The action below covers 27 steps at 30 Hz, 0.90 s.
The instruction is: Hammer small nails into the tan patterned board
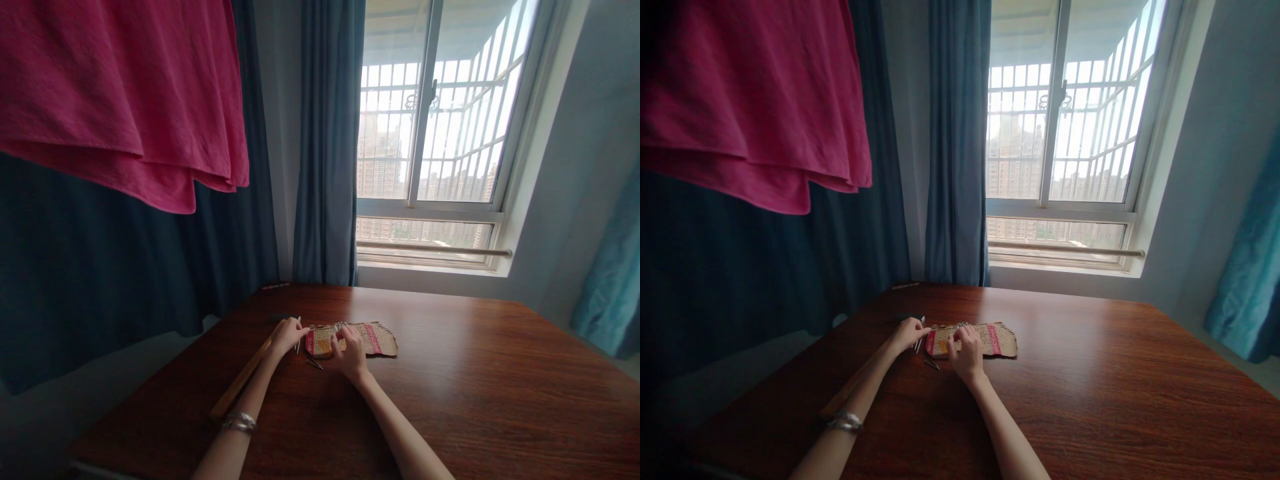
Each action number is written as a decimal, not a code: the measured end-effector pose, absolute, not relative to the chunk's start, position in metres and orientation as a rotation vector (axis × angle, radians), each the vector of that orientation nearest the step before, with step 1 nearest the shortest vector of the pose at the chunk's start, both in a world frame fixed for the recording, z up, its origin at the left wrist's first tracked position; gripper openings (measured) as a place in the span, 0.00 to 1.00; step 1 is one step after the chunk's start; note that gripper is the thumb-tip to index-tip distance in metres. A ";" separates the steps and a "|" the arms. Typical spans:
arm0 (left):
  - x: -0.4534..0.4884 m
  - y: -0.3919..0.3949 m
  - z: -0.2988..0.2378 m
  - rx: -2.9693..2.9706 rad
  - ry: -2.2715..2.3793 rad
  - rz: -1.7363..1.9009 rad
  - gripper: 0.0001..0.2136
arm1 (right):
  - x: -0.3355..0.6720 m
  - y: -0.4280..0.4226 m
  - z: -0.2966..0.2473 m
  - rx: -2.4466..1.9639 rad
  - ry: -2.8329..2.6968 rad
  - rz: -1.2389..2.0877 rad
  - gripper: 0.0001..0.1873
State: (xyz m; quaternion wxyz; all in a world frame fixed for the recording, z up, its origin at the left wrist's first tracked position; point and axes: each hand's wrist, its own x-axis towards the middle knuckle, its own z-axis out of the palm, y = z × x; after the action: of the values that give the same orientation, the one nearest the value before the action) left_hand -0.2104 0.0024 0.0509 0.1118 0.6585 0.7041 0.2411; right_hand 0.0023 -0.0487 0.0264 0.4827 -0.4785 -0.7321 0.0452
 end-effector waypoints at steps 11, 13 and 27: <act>-0.140 0.008 0.027 1.989 1.637 1.075 0.11 | 0.025 -0.002 0.001 -1.404 -1.592 0.223 0.13; -0.134 0.011 0.021 1.995 1.668 1.033 0.10 | 0.024 -0.003 0.000 -1.409 -1.628 0.225 0.12; -0.119 0.006 0.024 1.977 1.775 1.057 0.07 | 0.021 -0.006 0.003 -1.497 -1.699 0.196 0.10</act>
State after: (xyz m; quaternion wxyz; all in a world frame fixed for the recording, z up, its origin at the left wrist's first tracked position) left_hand -0.1193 0.0058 0.0240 0.1405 0.6845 0.6145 0.3660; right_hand 0.0209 -0.0061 0.0027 0.4209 -0.5973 -0.6781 0.0783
